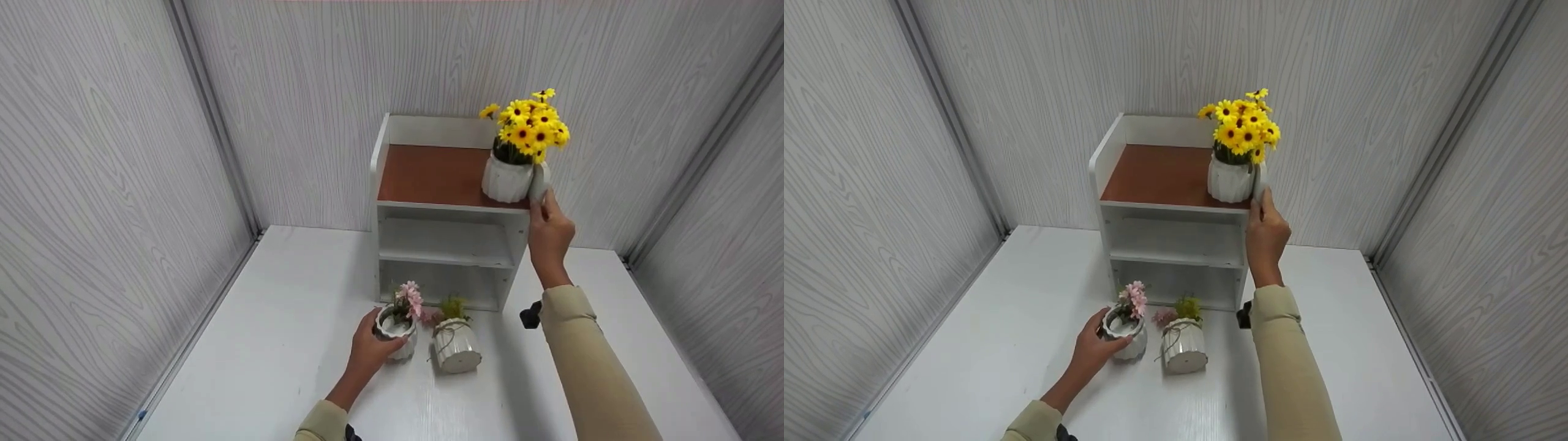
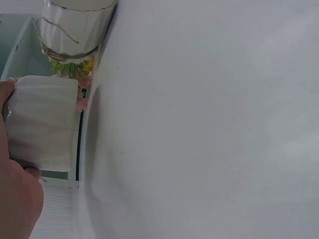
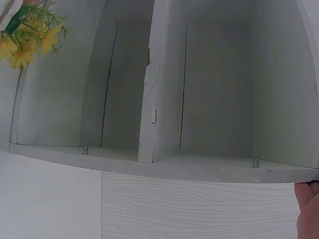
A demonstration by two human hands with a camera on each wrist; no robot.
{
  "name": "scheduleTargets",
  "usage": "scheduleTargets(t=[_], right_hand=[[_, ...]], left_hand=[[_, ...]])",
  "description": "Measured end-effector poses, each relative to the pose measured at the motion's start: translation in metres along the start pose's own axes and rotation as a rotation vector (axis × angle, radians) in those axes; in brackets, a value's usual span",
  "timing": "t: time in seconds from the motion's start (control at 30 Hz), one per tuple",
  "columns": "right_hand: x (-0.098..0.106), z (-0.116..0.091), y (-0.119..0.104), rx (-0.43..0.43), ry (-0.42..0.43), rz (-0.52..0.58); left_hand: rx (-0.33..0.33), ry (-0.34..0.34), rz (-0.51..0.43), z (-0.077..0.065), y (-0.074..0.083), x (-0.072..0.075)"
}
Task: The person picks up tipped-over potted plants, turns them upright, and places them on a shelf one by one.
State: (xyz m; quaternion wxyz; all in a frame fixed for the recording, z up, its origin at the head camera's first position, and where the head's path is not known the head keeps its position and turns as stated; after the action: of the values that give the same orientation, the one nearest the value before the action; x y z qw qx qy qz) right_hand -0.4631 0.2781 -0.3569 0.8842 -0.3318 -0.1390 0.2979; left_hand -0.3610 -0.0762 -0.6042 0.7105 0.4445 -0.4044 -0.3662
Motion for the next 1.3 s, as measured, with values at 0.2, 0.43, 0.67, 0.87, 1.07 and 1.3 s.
scheduleTargets(t=[0.2,0.43,0.67,0.87,1.07,1.3], right_hand=[[0.001,0.0,-0.001,0.009,0.009,-0.008],[0.003,0.0,-0.001,0.022,0.018,-0.016],[0.003,0.0,-0.002,0.006,0.008,-0.007],[0.001,-0.001,-0.004,0.003,-0.005,-0.008],[0.0,0.0,-0.002,0.009,0.004,-0.009],[0.0,0.001,-0.001,0.006,0.003,-0.002]], left_hand=[[-0.032,0.035,-0.074,0.006,0.022,0.007],[-0.076,0.059,-0.118,0.016,0.05,0.01],[-0.163,0.09,-0.204,0.024,0.089,0.01],[-0.258,0.128,-0.199,0.034,0.126,0.014],[-0.334,0.154,-0.222,0.046,0.173,0.022],[-0.357,0.163,-0.263,0.062,0.21,0.021]])
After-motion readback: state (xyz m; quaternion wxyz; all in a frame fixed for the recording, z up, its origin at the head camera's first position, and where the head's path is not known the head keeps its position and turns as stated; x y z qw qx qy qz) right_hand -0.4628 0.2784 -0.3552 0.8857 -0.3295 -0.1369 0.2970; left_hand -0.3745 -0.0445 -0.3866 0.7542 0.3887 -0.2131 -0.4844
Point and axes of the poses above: each hand's wrist, its own z-axis towards the middle knuckle, its own x-axis out of the back of the hand, y = z × x, the point moved 7 cm from there along z, towards the middle knuckle, and after that the axes turned 15 degrees about y, right-handed, at the moved point
